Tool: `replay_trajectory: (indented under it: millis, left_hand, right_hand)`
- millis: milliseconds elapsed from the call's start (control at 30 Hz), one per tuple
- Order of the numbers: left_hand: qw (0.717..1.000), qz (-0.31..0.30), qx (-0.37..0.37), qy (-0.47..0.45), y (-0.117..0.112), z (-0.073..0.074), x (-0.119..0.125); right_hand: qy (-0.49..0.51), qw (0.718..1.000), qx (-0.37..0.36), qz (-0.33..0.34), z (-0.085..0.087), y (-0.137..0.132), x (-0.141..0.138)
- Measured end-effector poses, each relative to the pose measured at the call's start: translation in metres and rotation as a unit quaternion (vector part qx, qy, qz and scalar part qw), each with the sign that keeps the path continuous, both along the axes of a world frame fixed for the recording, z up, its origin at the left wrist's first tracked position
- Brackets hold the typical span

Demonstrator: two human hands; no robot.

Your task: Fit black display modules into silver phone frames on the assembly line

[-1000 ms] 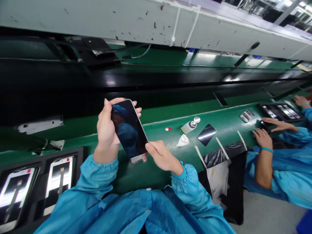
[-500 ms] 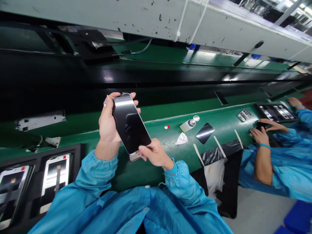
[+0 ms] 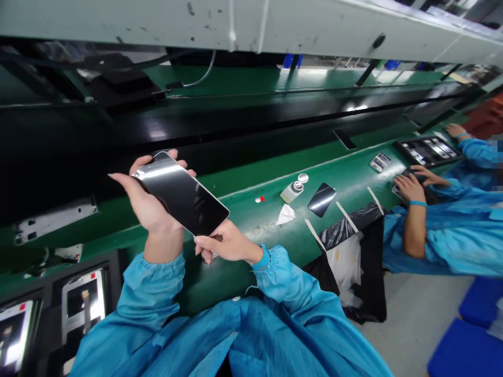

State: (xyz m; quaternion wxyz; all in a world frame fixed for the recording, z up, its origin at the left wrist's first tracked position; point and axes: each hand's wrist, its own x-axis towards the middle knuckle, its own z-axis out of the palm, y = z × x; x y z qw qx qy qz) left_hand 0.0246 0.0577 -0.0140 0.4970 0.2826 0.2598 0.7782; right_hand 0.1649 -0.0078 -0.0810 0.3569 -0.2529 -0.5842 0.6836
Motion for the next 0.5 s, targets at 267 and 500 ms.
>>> replay_trajectory:
  millis: [267,500]
  left_hand:
    - [0.994,0.012,-0.102,-0.036,0.033,-0.005,0.001]
    - [0.957,-0.083,-0.268,0.076,0.108,-0.065,0.019]
  right_hand:
    - [-0.046,0.999,-0.005,-0.013,-0.008,0.018,-0.003]
    - [-0.41,0.842,0.013,-0.351,-0.037,-0.006,0.145]
